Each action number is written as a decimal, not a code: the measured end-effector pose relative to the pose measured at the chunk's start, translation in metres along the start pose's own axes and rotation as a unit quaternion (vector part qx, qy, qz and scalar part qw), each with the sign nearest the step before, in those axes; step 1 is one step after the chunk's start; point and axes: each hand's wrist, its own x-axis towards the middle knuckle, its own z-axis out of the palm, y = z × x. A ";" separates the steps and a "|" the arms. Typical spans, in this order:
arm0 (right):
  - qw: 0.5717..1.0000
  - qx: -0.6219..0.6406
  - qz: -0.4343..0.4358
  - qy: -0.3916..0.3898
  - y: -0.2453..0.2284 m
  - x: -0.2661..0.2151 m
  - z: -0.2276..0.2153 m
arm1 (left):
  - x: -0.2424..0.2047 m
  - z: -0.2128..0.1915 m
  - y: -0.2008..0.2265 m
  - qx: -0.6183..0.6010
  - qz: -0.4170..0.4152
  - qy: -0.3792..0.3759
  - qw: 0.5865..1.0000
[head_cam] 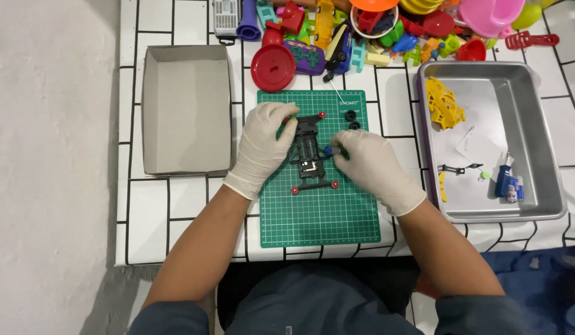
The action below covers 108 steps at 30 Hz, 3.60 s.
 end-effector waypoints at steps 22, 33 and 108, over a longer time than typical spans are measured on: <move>0.899 0.420 -0.010 0.120 0.027 -0.018 0.018 | -0.002 0.013 0.022 0.126 0.029 -0.235 0.963; 0.919 0.377 -0.028 0.108 0.038 -0.023 0.021 | -0.001 0.044 0.023 0.078 0.191 -0.154 0.966; 0.915 0.393 0.086 0.034 0.024 -0.024 -0.004 | -0.012 0.067 0.033 0.118 0.114 -0.168 0.972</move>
